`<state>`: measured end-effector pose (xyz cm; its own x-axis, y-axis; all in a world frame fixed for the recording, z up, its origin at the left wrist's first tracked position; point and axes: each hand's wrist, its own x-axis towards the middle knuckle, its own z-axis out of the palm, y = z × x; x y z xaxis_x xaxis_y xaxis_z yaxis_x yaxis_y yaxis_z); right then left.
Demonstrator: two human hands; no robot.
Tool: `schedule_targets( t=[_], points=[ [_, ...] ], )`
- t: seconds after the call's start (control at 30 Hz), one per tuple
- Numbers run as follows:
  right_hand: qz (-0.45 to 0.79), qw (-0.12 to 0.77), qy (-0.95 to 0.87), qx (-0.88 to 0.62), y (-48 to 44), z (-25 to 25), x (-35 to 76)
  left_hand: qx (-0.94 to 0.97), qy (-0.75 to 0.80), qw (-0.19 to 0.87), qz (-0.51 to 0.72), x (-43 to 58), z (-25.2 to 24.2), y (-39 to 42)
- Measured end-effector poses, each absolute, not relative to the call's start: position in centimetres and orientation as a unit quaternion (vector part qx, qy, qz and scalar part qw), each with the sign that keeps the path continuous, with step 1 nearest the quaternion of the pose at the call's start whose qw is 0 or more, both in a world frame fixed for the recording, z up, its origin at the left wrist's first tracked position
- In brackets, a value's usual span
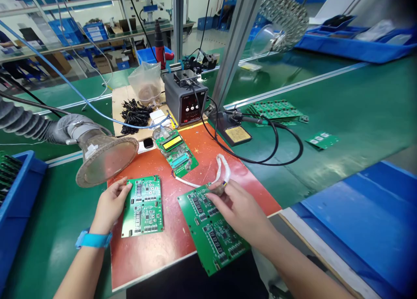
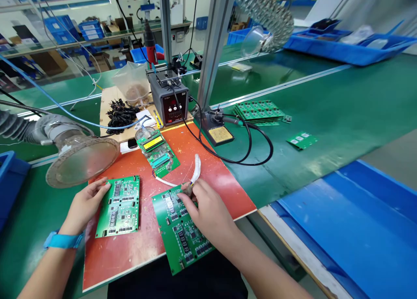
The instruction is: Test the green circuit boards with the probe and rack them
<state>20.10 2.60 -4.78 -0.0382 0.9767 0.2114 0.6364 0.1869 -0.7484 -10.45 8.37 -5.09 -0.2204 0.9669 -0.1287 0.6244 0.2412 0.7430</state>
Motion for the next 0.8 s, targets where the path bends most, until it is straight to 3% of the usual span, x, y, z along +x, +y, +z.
schedule_targets(
  t=[0.37,0.8],
  points=[
    [0.239,0.362,-0.681,-0.590,2.7,-4.9,20.1,0.610,0.736,0.189,0.225,-10.7,-5.9,8.3],
    [0.207,0.373,-0.687,-0.588,2.8,-4.9,19.9,0.640,0.721,0.142,0.223,-11.3,-6.3,8.0]
  ],
)
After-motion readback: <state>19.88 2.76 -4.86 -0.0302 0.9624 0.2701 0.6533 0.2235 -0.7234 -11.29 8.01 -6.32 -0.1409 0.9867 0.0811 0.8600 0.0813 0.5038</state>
